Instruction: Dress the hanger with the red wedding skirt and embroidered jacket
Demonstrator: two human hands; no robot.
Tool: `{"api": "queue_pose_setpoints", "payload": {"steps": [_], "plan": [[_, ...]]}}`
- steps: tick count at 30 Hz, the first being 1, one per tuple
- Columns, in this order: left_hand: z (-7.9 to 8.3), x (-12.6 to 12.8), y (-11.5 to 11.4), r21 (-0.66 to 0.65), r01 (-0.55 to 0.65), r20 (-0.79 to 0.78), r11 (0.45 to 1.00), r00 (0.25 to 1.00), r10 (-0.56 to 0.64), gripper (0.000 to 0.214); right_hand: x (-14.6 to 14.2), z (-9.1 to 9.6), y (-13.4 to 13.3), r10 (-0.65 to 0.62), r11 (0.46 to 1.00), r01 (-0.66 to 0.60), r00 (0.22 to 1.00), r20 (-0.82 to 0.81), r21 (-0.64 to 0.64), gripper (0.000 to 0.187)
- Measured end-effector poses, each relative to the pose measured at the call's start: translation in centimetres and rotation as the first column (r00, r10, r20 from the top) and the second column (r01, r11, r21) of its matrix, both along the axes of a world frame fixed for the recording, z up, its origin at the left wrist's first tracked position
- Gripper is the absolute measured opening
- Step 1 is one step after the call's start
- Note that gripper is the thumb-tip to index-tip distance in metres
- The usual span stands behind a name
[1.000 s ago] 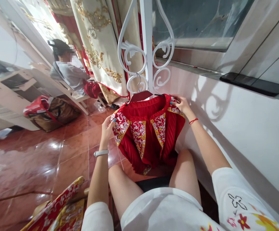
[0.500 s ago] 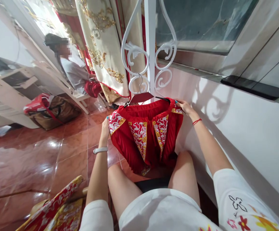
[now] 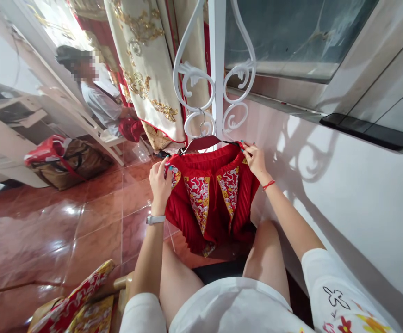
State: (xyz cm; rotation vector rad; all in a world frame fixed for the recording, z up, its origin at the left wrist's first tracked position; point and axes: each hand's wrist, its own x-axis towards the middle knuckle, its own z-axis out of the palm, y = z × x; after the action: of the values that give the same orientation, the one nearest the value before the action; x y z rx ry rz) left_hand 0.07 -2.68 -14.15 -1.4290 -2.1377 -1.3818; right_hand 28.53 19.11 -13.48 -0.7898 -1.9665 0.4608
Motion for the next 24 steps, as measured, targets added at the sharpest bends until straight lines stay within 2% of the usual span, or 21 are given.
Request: {"api": "queue_pose_setpoints", "payload": {"steps": [3, 5, 7, 10, 13, 14, 15, 17, 19, 22, 24], "plan": [[-0.8, 1.9, 1.1, 0.072, -0.221, 0.014, 0.973, 0.975, 0.221, 0.041, -0.3, -0.2, -0.6, -0.035, 0.999, 0.034, 0.999, 0.007, 0.029, 0.039], [-1.2, 3.0, 1.7, 0.106, -0.277, 0.046, 0.955, 0.961, 0.274, 0.042, -0.3, 0.0, -0.9, -0.056, 0.998, 0.056, 0.998, 0.019, 0.014, 0.04], [-1.8, 4.6, 1.6, 0.135, -0.282, 0.082, 0.95, 0.959, 0.273, 0.045, -0.3, 0.3, -1.3, -0.08, 0.997, 0.081, 0.995, 0.051, -0.011, 0.043], [-4.0, 9.2, 0.8, 0.144, -0.196, 0.134, 0.97, 0.975, 0.177, 0.051, -0.5, 0.1, -3.4, -0.137, 0.99, 0.14, 0.987, 0.081, -0.03, 0.052], [-7.9, 14.9, 0.7, 0.027, 0.079, 0.237, 0.997, 0.968, -0.083, 0.058, -0.5, -1.7, -8.2, -0.231, 0.972, 0.232, 0.973, 0.017, -0.043, 0.06], [-9.2, 16.4, 1.2, -0.015, 0.129, 0.336, 0.991, 0.935, -0.117, 0.061, -0.5, -2.7, -10.2, -0.253, 0.965, 0.251, 0.967, -0.023, -0.069, 0.059], [-10.4, 17.5, 1.8, -0.04, 0.115, 0.466, 0.993, 0.881, -0.083, 0.063, -0.4, -4.0, -12.3, -0.252, 0.963, 0.244, 0.966, -0.063, -0.11, 0.056], [-12.0, 18.5, 3.1, -0.085, 0.119, 0.71, 0.989, 0.704, -0.024, 0.057, 0.0, -7.0, -16.1, -0.159, 0.962, 0.126, 0.979, -0.126, -0.241, 0.048], [-12.4, 18.4, 3.8, -0.072, 0.16, 0.838, 0.984, 0.544, -0.027, 0.041, 0.3, -9.8, -18.6, -0.102, 0.92, 0.019, 0.976, -0.191, -0.392, 0.039], [-12.2, 18.2, 2.2, 0.015, 0.174, 0.889, 0.985, 0.448, -0.092, 0.027, 0.7, -12.5, -19.6, -0.074, 0.816, -0.101, 0.959, -0.275, -0.569, 0.028], [-11.9, 19.0, -0.1, 0.074, 0.198, 0.917, 0.978, 0.372, -0.144, 0.032, 0.4, -12.8, -19.0, -0.081, 0.74, -0.171, 0.937, -0.339, -0.65, 0.024]]}}
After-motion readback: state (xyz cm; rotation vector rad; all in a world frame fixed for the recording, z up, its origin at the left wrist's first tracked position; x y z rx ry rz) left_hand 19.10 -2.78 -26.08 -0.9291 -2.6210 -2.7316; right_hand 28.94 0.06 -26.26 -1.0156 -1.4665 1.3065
